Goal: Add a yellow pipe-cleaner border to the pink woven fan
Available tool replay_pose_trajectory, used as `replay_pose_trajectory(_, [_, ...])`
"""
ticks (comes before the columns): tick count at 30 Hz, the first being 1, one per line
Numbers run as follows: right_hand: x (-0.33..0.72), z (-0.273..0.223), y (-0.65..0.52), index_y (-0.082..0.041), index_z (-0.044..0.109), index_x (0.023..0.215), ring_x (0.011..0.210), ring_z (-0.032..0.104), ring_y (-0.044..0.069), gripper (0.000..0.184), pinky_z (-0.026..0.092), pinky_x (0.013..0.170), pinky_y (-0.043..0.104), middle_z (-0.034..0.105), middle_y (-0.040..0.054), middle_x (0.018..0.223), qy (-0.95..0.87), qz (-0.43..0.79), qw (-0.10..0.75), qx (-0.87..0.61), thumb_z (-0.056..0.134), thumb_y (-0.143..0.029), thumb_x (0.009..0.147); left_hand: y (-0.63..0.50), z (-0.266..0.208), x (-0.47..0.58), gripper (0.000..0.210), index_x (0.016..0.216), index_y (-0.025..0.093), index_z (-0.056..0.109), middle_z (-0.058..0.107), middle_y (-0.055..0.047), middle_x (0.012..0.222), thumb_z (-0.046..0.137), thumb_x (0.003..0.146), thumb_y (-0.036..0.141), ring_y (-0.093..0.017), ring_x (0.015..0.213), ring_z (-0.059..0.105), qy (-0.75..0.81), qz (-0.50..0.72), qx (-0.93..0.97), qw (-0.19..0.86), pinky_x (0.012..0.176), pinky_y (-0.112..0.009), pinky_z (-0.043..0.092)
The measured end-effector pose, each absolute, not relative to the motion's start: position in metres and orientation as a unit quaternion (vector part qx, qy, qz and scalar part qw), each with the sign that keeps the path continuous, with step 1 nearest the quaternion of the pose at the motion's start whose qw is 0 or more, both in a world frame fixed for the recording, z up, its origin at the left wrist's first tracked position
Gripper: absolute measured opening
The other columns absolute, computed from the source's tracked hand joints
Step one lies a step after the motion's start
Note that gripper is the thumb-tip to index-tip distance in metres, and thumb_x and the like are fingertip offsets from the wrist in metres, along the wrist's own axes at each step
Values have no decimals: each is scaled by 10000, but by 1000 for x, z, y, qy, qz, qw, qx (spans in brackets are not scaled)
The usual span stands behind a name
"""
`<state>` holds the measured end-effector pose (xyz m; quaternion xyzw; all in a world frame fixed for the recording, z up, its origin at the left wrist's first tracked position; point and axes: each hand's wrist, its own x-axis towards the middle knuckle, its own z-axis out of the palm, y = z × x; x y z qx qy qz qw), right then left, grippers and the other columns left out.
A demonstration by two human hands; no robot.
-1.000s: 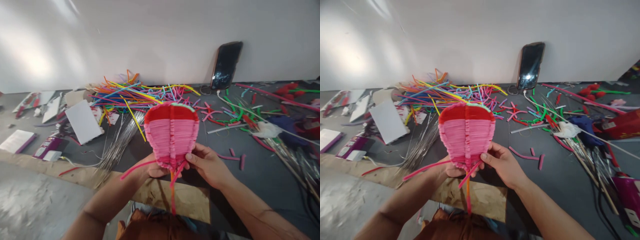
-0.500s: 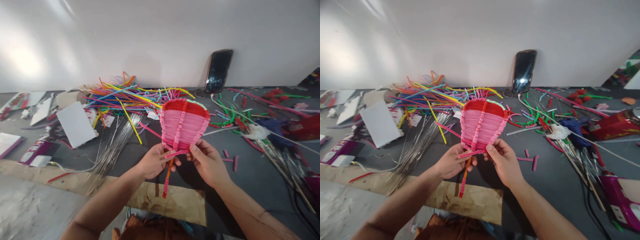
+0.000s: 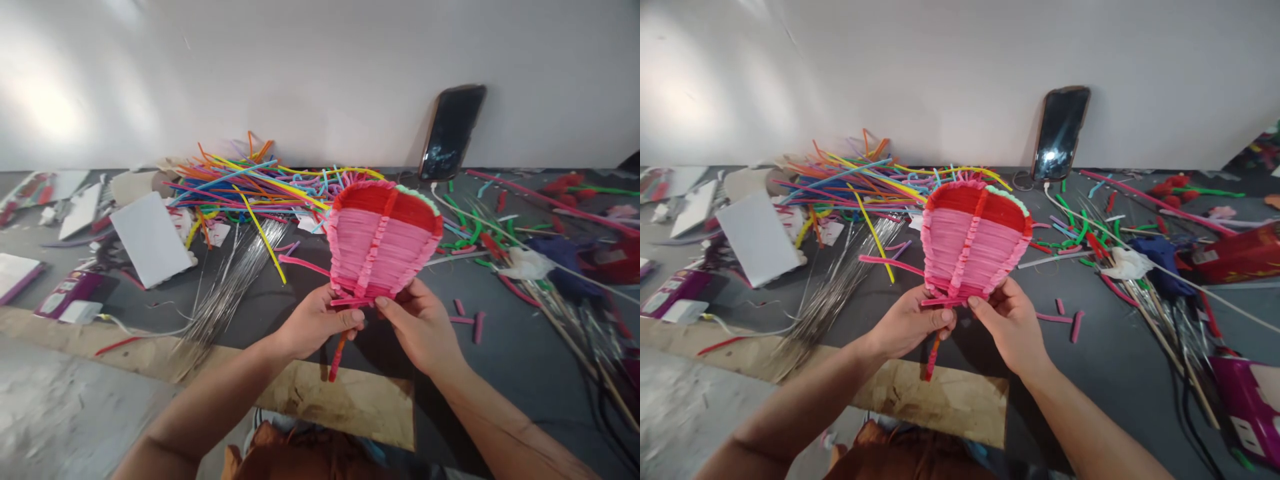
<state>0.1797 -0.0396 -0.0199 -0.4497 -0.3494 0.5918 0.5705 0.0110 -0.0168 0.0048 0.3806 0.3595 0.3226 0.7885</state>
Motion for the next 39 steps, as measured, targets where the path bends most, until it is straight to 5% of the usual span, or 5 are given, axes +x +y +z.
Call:
replay_pose_trajectory(14, [177, -9, -41, -217, 610, 874, 631, 561, 110, 176, 478, 590, 231, 630, -12, 757, -378, 549, 574, -477, 721, -264, 746, -15, 7, 11, 333, 847, 119, 610, 686, -30, 695, 773, 693, 364, -135, 637, 663, 381, 347, 342, 786, 667, -282, 567])
replay_pose_trajectory(29, [175, -20, -44, -244, 630, 961, 782, 595, 153, 223, 483, 722, 308, 670, 10, 892, -336, 636, 547, -428, 721, -273, 759, -14, 5, 11, 285, 799, 131, 617, 660, -4, 639, 754, 708, 364, -115, 589, 638, 414, 357, 345, 763, 615, -253, 561])
replay_pose_trajectory(39, [169, -19, -46, -222, 609, 890, 680, 572, 132, 205, 492, 641, 300, 657, -8, 799, -288, 656, 563, -411, 736, -256, 734, -17, 2, 13, 296, 799, 130, 605, 662, -3, 646, 771, 690, 349, -121, 591, 645, 415, 352, 344, 765, 598, -259, 575])
